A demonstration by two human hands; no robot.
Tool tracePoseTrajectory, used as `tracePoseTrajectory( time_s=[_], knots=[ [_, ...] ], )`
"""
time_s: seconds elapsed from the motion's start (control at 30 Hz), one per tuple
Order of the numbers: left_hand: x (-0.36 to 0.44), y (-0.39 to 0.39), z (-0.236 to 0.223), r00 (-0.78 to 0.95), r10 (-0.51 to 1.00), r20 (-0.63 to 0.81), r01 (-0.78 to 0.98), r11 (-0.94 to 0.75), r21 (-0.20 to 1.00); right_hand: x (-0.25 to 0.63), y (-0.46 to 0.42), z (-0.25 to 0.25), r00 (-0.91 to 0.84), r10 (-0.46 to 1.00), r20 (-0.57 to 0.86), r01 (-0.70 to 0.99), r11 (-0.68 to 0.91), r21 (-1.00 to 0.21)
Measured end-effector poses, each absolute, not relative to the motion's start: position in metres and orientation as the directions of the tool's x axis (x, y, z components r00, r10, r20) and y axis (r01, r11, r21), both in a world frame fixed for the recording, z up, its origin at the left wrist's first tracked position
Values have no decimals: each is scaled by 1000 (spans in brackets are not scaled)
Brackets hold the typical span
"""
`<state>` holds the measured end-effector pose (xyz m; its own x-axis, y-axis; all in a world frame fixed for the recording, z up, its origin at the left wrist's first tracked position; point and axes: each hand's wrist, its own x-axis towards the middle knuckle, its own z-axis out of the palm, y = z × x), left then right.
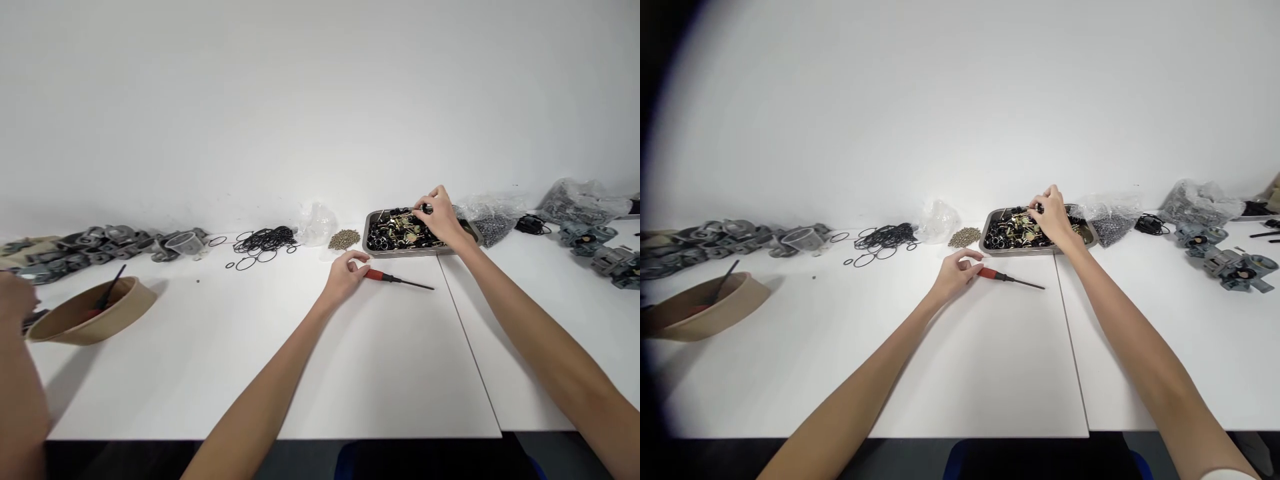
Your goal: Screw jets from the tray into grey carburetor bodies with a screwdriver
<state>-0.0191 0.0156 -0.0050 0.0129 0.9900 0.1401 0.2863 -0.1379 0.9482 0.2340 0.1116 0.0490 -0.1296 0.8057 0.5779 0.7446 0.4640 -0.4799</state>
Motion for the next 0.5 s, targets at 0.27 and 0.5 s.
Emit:
tracePoseTrajectory(
  time_s=[0.27,0.5],
  knots=[
    [-5,6,4,32,992,120,-79,-117,990,195,74,74,-491,828,271,385,486,-785],
    [-4,6,0,133,990,34,-328,12,945,167,54,77,-712,654,258,370,661,-653]
  ],
)
